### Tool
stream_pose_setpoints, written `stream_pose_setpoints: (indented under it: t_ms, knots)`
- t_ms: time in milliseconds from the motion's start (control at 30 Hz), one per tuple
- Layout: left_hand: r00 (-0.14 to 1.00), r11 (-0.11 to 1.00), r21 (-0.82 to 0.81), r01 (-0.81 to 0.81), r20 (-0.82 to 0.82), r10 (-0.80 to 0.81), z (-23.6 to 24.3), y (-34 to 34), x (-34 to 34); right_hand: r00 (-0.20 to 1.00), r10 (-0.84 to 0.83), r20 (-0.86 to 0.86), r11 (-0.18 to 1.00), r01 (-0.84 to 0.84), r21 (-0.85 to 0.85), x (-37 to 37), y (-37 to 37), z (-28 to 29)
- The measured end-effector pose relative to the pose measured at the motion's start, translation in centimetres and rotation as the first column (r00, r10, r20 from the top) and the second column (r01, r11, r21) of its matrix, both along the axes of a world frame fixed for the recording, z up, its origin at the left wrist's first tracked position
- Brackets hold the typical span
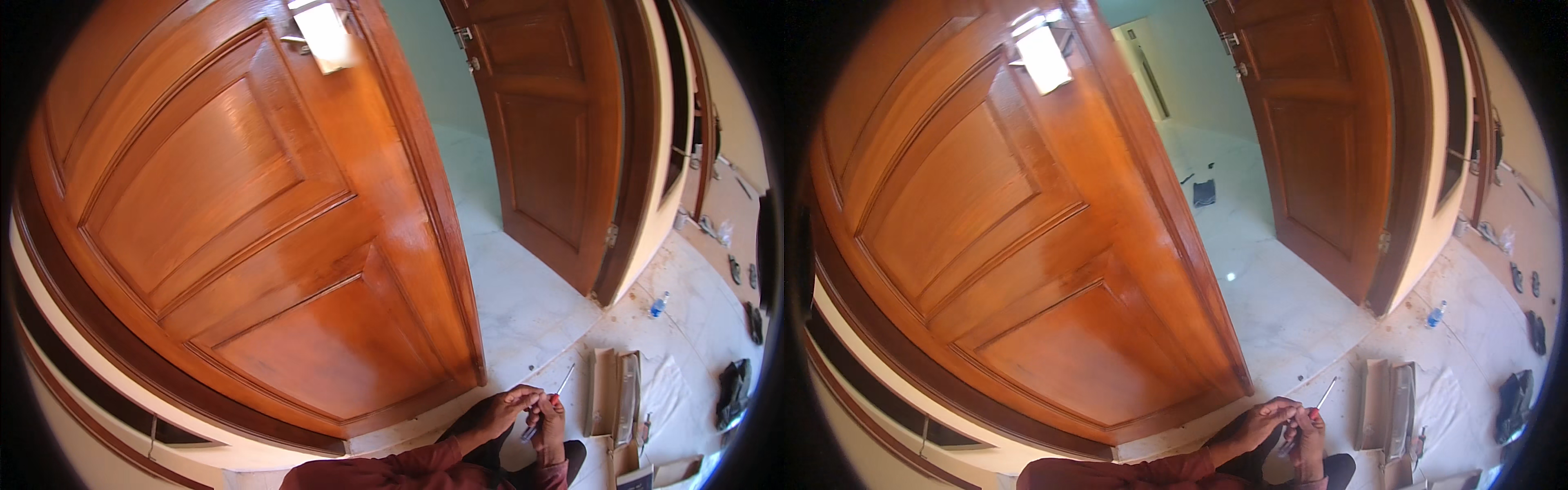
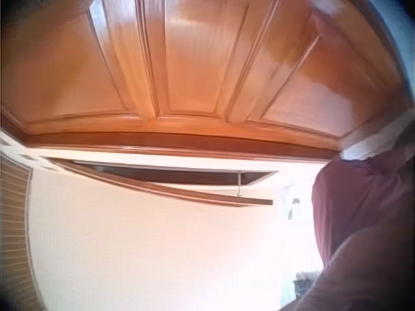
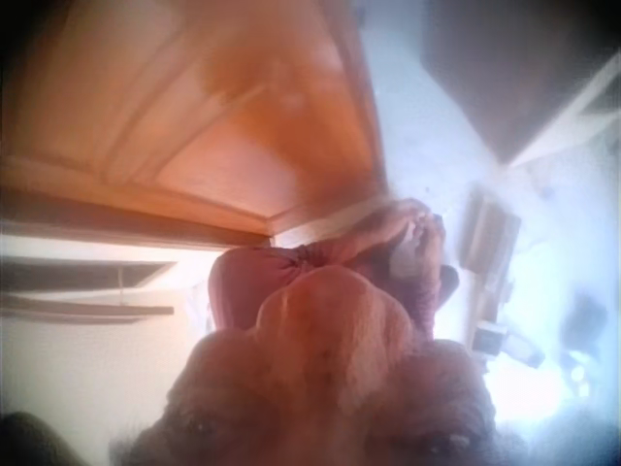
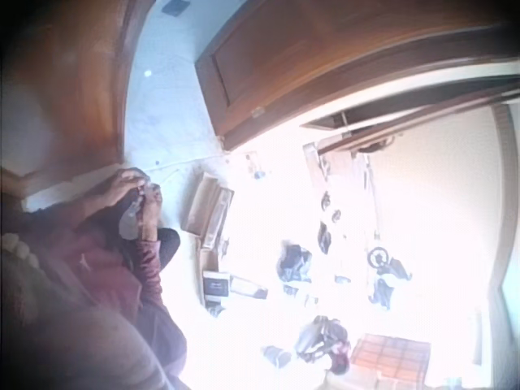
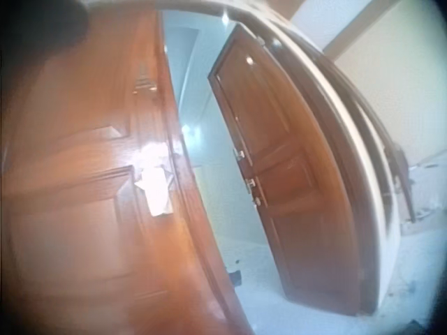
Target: The person installs a door lock on a wooden door using a screwdriver. They repeatedly tighten screws on the lock mechanism and handle, adjusting the door position as needed.
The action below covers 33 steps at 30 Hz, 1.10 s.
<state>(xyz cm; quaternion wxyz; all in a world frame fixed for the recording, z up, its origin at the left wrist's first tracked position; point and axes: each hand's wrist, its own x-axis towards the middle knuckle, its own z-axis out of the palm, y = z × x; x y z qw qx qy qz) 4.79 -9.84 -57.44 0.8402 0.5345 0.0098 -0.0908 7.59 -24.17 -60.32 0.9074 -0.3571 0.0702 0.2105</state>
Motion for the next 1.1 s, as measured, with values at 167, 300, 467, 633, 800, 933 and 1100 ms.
stream_pose_setpoints:
  t_ms: [167,300,467,633,800,933,1100]
  knots:
    - [0.991,0.978,-0.174,-0.116,0.043,0.126,1.1,-0.4,-3.0,0.999,-0.049,-0.018,0.991,0.051,0.122,-3.5,0.7,3.5]
    - [0.991,0.998,-0.031,-0.045,0.128,0.049,1.4,0.1,-4.6,1.0,-0.015,0.028,0.999,0.016,-0.034,-6.1,0.1,4.9]
    - [0.918,0.959,-0.091,-0.268,0.278,0.282,3.8,4.1,-3.1,0.999,-0.029,0.032,0.987,0.034,-0.159,-7.9,-4.1,2.2]
    - [0.824,0.878,0.167,-0.449,0.456,0.335,7.2,11.0,-1.5,0.935,-0.351,-0.045,0.933,0.345,-0.099,-9.4,-5.1,5.9]
    - [0.697,0.589,0.568,-0.575,0.717,-0.011,12.2,11.3,3.2,0.906,-0.088,0.415,0.666,0.363,-0.652,-4.5,-8.4,2.5]
    - [0.914,0.688,0.65,-0.322,0.402,0.049,12.7,10.5,3.7,0.927,-0.139,0.348,0.765,0.323,-0.558,-0.9,-10.2,4.4]
    - [0.963,0.901,0.429,-0.062,0.264,-0.059,17.7,5.3,6.6,0.844,0.085,0.53,0.6,0.381,-0.703,2.7,-11.4,24.3]
